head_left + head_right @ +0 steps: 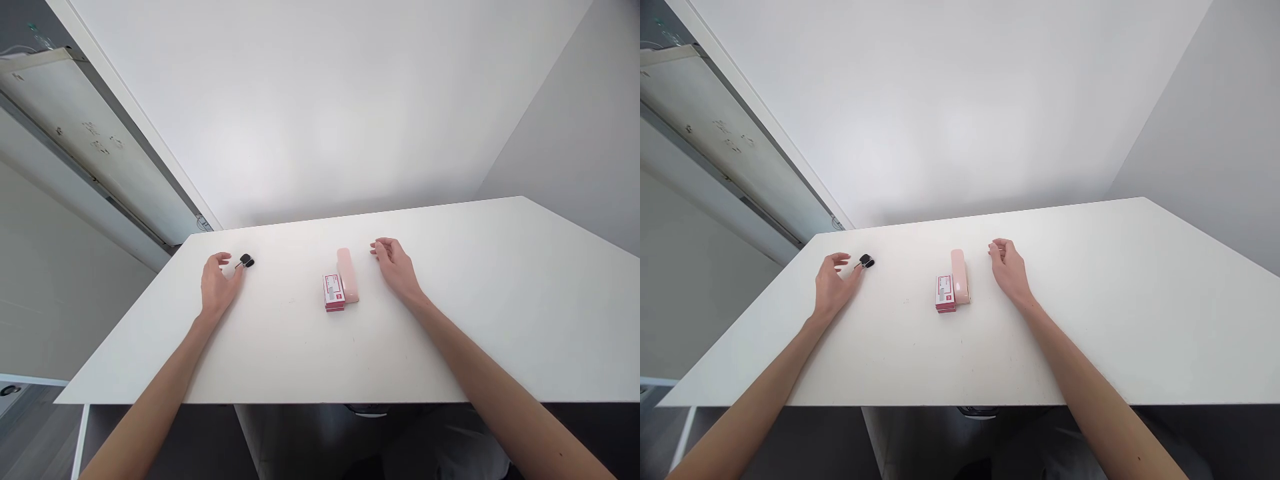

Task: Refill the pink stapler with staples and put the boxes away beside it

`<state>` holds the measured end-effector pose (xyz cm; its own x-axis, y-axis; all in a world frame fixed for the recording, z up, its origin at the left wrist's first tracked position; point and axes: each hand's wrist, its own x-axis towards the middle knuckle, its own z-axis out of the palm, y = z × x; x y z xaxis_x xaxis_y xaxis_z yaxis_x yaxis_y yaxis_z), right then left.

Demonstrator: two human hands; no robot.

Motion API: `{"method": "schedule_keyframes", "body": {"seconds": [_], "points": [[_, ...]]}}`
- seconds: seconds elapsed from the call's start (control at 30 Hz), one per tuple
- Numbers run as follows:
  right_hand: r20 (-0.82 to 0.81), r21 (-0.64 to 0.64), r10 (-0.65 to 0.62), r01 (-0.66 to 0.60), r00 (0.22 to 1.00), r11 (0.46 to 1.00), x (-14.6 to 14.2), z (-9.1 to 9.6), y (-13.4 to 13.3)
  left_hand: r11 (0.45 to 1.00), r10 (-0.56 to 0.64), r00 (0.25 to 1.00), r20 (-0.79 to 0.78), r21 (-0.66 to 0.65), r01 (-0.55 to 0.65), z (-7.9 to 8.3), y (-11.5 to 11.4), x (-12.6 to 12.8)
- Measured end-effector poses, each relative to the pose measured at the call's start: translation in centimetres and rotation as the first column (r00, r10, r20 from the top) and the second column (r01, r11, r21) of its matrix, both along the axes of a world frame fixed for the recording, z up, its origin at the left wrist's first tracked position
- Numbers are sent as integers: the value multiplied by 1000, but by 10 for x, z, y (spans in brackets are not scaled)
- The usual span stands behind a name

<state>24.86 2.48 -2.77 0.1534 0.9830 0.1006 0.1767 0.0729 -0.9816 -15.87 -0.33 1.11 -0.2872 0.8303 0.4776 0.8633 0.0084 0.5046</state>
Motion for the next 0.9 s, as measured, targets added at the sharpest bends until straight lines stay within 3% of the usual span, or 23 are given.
{"method": "schedule_keyframes", "body": {"seconds": [0.07,0.13,0.2,0.3,0.4,0.47,0.53,0.73,0.9], "points": [[0,-3,0,0,1000,1000,0,0,0,988,-57,996,-70,137,67,3,-7,17],[3,-1,-2,2,1000,1000,0,-1,1,961,-214,971,-104,154,229,6,-15,41],[6,5,-2,2,1000,1000,1,-2,1,900,-428,900,-80,55,432,8,-24,69],[5,16,2,-2,1000,1000,2,-4,2,729,-671,740,48,-139,670,9,-32,109],[9,17,1,-2,1000,1000,2,-3,3,616,-737,654,174,-227,754,6,-32,136],[10,10,3,-3,1000,1000,2,-2,3,571,-750,618,236,-241,784,3,-29,147],[9,6,3,-3,1000,1000,2,-1,3,559,-742,613,272,-255,789,1,-26,153],[17,-1,15,-15,1000,1000,2,1,2,594,-666,676,317,-322,737,-2,-27,153],[9,0,14,-14,1000,1000,2,0,2,676,-580,756,303,-338,655,8,-34,128]]}}
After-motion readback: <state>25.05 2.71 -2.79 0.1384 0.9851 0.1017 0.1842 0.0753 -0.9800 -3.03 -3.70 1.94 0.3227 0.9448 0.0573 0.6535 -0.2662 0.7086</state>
